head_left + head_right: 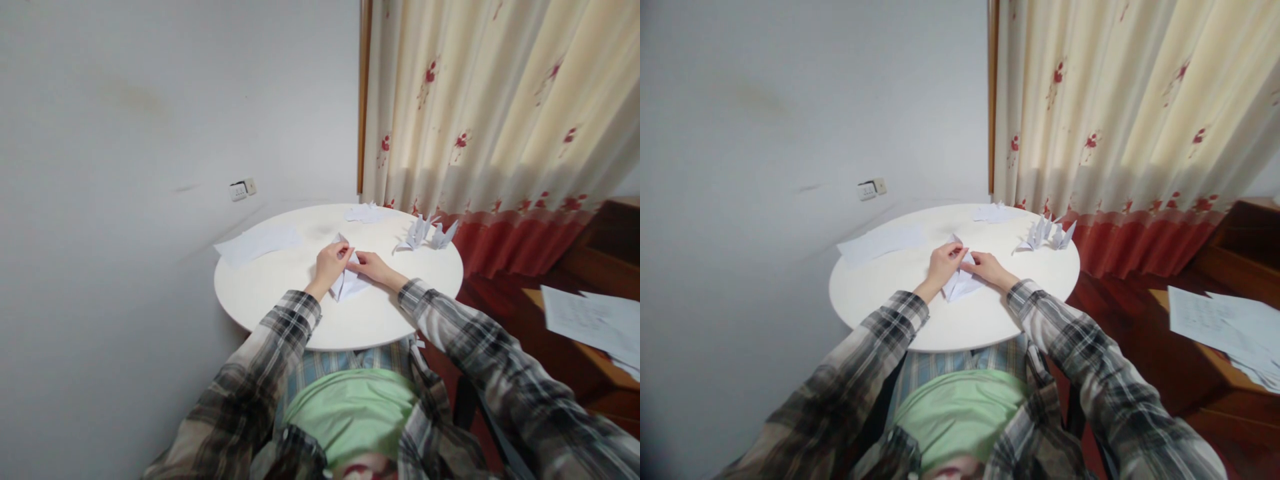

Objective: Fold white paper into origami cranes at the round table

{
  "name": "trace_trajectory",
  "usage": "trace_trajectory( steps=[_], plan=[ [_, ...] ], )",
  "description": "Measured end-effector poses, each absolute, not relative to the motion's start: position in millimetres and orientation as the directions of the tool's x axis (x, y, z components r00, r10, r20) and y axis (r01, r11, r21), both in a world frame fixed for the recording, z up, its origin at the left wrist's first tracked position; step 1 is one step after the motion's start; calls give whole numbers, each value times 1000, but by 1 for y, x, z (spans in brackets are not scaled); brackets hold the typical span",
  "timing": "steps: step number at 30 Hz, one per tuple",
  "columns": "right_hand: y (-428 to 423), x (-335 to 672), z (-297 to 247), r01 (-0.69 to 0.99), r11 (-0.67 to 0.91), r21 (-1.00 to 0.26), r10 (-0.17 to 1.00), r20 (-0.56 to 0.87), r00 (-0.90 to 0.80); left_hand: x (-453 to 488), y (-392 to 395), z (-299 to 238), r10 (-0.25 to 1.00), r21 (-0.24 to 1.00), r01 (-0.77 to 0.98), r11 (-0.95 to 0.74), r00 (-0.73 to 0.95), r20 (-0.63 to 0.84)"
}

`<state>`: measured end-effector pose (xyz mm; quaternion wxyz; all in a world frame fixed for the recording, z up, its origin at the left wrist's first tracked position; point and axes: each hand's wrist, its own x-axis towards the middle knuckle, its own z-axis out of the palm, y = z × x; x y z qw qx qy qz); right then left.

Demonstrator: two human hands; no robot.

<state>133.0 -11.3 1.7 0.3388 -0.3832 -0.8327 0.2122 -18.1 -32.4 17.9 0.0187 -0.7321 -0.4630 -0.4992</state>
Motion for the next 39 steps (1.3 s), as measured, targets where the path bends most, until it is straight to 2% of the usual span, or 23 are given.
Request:
trace_trajectory(
  steps=[4,10,15,18,25,30,34,39],
  plan=[
    [-9,132,0,478,613,-630,783,402,-475,-19,-32,17,683,451,683,-575,97,724],
    [-9,132,1,546,616,-567,787,414,-457,-19,-35,19,708,450,713,-538,93,700],
    [-11,132,2,567,615,-548,788,392,-475,-21,-34,23,614,377,747,-547,53,787],
    [-12,132,3,588,615,-525,788,384,-481,-23,-34,25,558,375,737,-562,3,830],
    [-11,133,2,603,624,-497,781,393,-485,-21,-30,24,623,497,565,-659,40,781],
    [-10,134,2,581,640,-503,768,401,-499,-18,-34,26,709,620,458,-637,33,704],
    [-11,134,2,570,644,-509,764,397,-509,-16,-39,29,767,677,481,-556,-15,641],
    [-13,133,4,574,639,-512,768,387,-510,-17,-40,29,750,661,496,-564,-27,660]
  ],
)
